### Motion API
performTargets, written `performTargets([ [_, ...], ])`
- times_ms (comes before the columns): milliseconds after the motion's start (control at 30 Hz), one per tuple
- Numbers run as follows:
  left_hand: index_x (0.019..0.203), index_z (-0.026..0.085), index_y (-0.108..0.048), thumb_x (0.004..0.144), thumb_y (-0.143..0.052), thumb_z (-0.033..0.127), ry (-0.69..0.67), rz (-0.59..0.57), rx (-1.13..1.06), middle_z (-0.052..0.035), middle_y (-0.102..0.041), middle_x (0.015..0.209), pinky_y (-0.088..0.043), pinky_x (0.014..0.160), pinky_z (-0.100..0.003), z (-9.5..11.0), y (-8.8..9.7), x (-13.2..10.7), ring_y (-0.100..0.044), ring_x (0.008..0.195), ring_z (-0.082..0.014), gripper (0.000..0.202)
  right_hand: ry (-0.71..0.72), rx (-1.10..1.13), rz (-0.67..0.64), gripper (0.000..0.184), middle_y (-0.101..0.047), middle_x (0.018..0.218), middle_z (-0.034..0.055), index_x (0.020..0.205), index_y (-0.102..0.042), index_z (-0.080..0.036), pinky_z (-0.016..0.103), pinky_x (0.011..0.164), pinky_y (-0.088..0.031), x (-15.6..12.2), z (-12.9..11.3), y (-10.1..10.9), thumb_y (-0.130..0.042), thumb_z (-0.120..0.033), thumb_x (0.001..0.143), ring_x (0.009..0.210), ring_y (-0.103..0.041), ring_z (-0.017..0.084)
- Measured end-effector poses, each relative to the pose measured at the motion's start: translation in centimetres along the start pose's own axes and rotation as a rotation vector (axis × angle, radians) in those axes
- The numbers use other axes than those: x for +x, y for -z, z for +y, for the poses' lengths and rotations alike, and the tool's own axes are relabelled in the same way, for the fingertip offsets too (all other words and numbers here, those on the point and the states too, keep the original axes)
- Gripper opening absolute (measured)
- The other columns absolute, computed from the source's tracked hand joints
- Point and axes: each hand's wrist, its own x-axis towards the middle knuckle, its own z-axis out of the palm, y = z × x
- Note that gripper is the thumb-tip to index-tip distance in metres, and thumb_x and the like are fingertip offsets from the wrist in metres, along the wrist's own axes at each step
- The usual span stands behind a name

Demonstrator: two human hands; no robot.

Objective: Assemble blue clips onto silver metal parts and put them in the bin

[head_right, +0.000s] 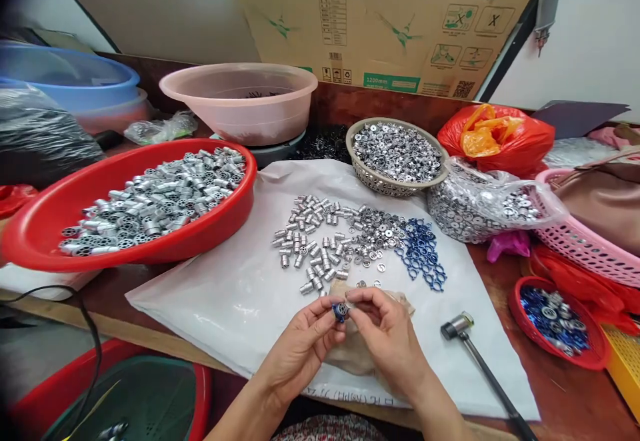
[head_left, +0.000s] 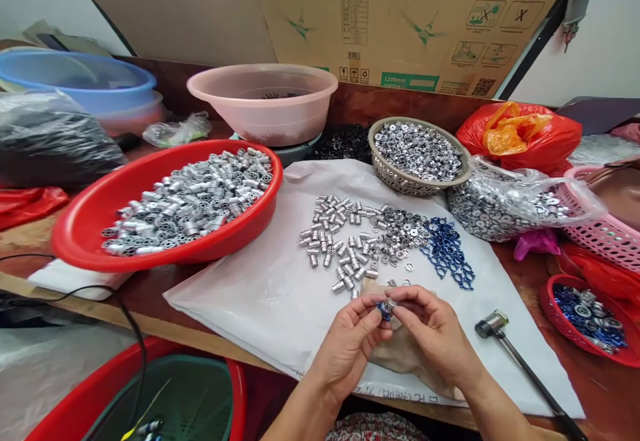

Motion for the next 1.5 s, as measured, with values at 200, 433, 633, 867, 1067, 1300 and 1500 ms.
performTargets([
  [200,0.085,0.013,-0.067,0.059,-0.082,0.021,0.05,-0.009,0.022,-0.0019,-0.066,0.076,-0.049,0.059,-0.017,-0.3,-0.6,-0.2,-0.059,0.06,-0.0066,0.031,0.06,-0.032,0.078,0.021,-0.068,0.101,0.0075,0.098,-0.068,-0.022,0.031,0.081,-0.054,-1.0,-0.3,0.7,-0.061,-0.03,0.08,0.094,-0.064,0.02],
  [433,0.083,0.013,-0.068,0.059,-0.082,0.021,0.007,-0.011,0.031,-0.0023,-0.067,0.075,-0.049,0.059,-0.017,-0.1,-0.5,-0.9,-0.058,0.063,-0.0076,0.029,0.037,-0.062,0.002,0.023,-0.069,0.096,0.0088,0.096,-0.069,-0.02,0.03,0.073,-0.056,-1.1,-0.5,0.6,-0.063,-0.036,0.079,0.085,-0.066,0.02],
  [633,0.082,0.013,-0.07,0.058,-0.082,0.024,0.014,-0.029,0.089,-0.0015,-0.067,0.072,-0.047,0.058,-0.016,0.1,-0.6,-1.1,-0.058,0.059,-0.0064,0.029,-0.01,-0.007,-0.023,0.022,-0.071,0.087,0.0066,0.091,-0.071,-0.021,0.031,0.072,-0.056,-1.2,-1.1,0.8,-0.066,-0.036,0.076,0.08,-0.067,0.019],
  [867,0.084,0.014,-0.071,0.057,-0.081,0.032,-0.038,-0.032,0.295,-0.0022,-0.068,0.069,-0.045,0.058,-0.019,0.4,-0.4,-1.5,-0.059,0.053,-0.0083,0.034,0.08,-0.072,0.022,0.016,-0.072,0.076,0.0039,0.082,-0.074,-0.024,0.03,0.066,-0.055,-1.8,-1.2,0.7,-0.071,-0.035,0.072,0.07,-0.066,0.018],
  [1067,0.093,0.016,-0.072,0.066,-0.076,0.032,-0.197,0.067,0.328,-0.003,-0.067,0.082,-0.047,0.068,-0.02,-0.3,-0.2,-0.9,-0.059,0.071,-0.0113,0.031,0.227,-0.273,0.015,0.013,-0.072,0.075,0.0027,0.082,-0.073,-0.024,0.027,0.064,-0.054,-1.5,-0.8,0.0,-0.061,-0.03,0.082,0.07,-0.066,0.017],
  [1300,0.115,0.022,-0.061,0.067,-0.075,0.033,-0.116,0.124,0.119,-0.0017,-0.062,0.084,-0.052,0.061,-0.024,0.1,-1.2,-0.4,-0.06,0.077,-0.0149,0.051,0.138,-0.71,0.139,0.015,-0.068,0.087,0.0081,0.083,-0.07,-0.018,0.038,0.074,-0.05,6.5,2.4,4.2,-0.058,-0.018,0.073,0.077,-0.065,0.023],
  [1500,0.085,0.014,-0.07,0.059,-0.081,0.028,-0.088,0.061,0.051,-0.0001,-0.06,0.07,-0.043,0.05,-0.016,0.5,-0.9,-0.1,-0.052,0.058,-0.006,0.031,0.239,-0.658,0.055,0.018,-0.066,0.091,0.005,0.094,-0.064,-0.021,0.029,0.064,-0.053,4.2,0.9,2.7,-0.055,-0.021,0.079,0.071,-0.064,0.016],
])
